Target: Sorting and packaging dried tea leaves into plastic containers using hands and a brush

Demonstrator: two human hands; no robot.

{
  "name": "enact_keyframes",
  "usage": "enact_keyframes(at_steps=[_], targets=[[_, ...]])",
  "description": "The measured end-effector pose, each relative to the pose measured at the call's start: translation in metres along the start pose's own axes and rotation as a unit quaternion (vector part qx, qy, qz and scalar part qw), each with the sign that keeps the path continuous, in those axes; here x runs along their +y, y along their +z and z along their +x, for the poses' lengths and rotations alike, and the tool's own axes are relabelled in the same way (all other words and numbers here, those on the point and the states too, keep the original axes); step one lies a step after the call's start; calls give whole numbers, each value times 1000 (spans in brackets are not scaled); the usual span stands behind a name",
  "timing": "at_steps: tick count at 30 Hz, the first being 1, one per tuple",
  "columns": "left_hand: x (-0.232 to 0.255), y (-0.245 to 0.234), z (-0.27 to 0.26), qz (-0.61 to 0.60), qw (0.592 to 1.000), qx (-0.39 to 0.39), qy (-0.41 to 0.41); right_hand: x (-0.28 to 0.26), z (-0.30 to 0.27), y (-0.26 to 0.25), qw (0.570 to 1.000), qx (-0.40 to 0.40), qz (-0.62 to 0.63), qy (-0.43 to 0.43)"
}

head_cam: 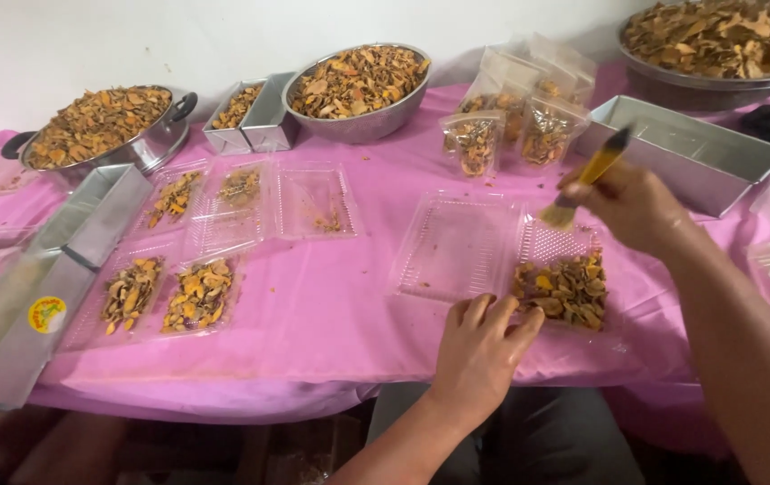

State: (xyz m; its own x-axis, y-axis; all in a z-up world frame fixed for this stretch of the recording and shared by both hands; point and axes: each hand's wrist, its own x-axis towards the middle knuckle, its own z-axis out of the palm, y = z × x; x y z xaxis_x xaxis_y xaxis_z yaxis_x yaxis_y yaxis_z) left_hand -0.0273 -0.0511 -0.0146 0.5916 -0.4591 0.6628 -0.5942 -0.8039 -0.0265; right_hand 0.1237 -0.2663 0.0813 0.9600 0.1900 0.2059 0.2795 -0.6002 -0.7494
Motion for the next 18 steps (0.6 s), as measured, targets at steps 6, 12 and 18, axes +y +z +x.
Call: enact_keyframes(at_steps=[6, 12, 18], targets=[[4, 6, 9, -6, 1000, 26, -5, 4, -32, 28, 991, -44, -105, 68], [4, -1, 11, 5, 1000, 8, 3, 13, -50, 6, 995, -53, -72, 53], [5, 7, 11, 16, 1000, 4, -1, 21, -32, -3, 981, 67, -174, 47]])
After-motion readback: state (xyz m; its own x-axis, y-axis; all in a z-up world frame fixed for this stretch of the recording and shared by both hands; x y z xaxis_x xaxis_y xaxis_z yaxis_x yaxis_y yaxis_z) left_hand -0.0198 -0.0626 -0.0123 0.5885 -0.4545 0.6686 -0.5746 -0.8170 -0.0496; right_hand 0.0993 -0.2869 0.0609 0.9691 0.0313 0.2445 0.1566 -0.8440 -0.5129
